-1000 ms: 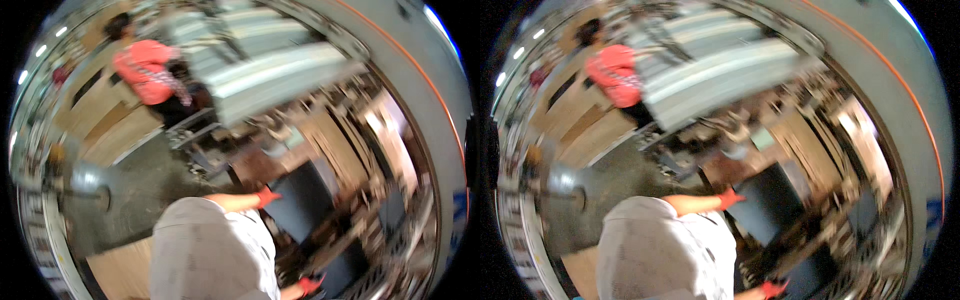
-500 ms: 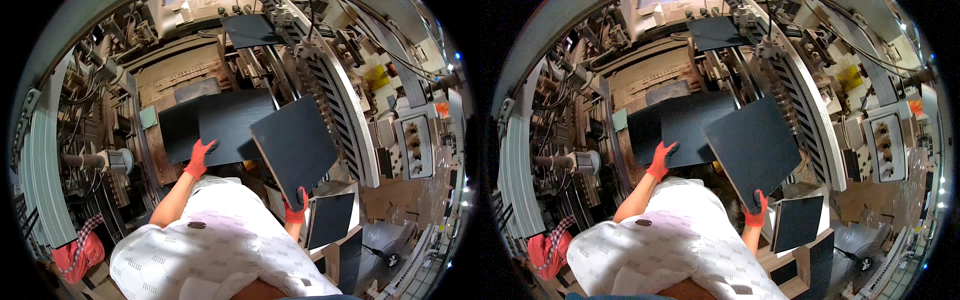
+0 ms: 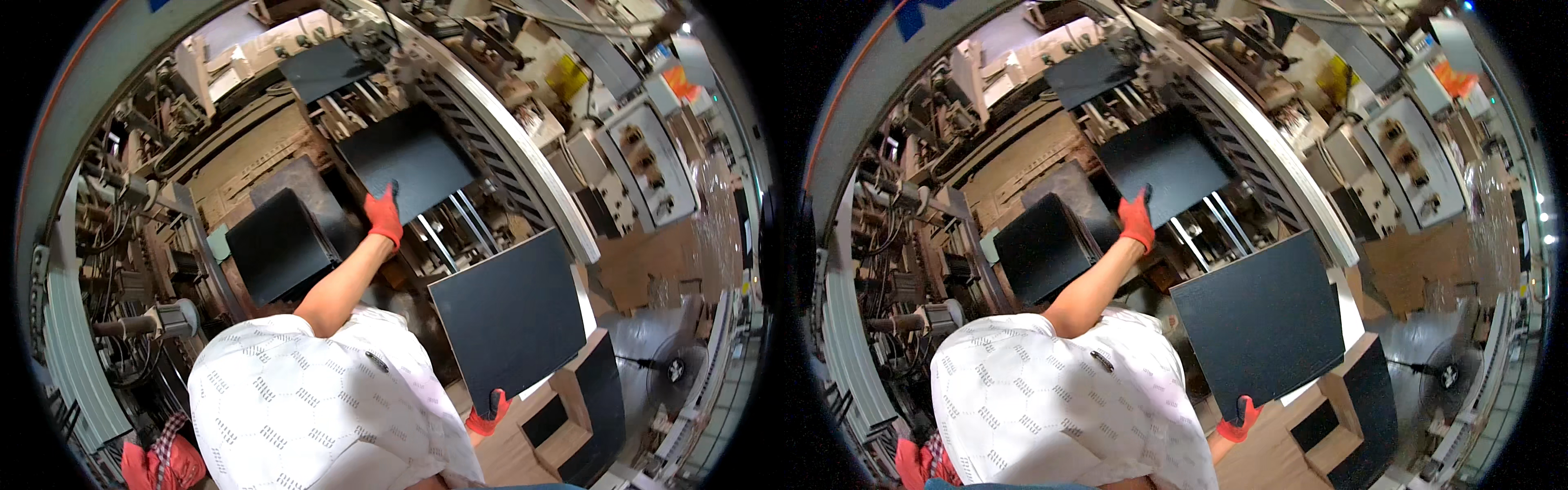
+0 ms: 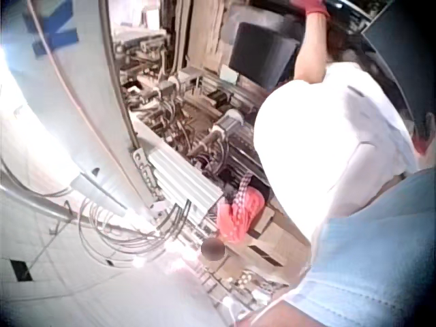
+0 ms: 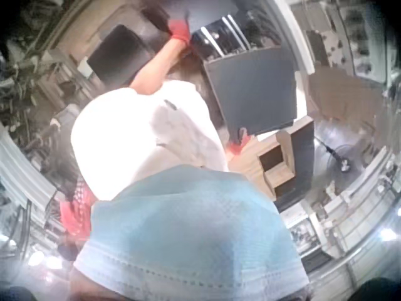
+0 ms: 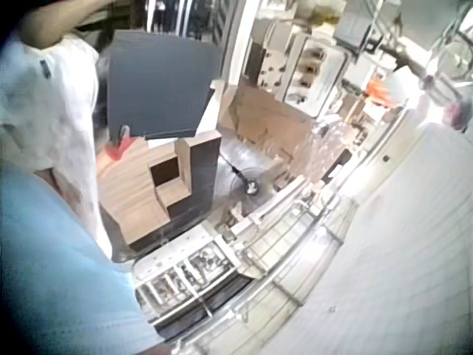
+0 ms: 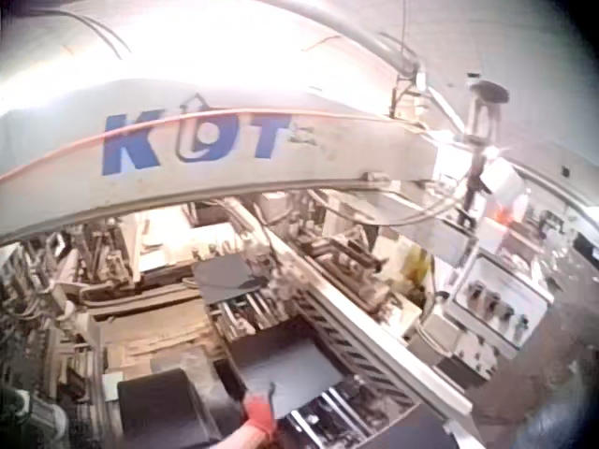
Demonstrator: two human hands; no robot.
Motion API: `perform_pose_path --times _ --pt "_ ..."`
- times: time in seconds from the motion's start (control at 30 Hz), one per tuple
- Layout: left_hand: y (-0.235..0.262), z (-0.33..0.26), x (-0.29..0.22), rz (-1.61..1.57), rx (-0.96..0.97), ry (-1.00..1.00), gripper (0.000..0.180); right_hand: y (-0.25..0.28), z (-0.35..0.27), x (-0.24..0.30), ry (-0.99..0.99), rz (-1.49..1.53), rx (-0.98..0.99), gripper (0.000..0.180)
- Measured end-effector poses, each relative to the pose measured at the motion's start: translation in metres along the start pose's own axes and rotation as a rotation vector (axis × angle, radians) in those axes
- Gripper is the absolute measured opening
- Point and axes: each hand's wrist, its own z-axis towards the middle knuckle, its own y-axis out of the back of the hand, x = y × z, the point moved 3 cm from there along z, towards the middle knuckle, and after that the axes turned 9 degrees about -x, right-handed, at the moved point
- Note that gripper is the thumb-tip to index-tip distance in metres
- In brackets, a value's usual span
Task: The person handles dark wood panels, picking them up from a conveyor machine and stacking them onto a large wooden structure.
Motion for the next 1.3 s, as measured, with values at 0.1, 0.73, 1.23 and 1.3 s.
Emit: perform_pose_path --times 0.1,0.73,1.23,1.3 --pt "-0.013 -0.003 0.005 -0.051 0.054 0.012 0.035 0.058 -0.026 0.001 0.072 -0.01 -0.166 0.065" --pt "-0.007 0.003 0.001 -0.023 0.351 0.283 0.033 0.1 0.076 0.005 0.019 -0.394 -0.388 0.051" --pt "0.011 0.004 -0.017 0.082 0.484 0.416 0.04 0.114 0.121 0.006 0.111 -1.074 -0.347 0.072" --pt "0.047 0.013 -0.023 0.22 0.504 0.536 0.046 0.085 0.116 0.021 0.127 -1.325 -0.353 0.069"
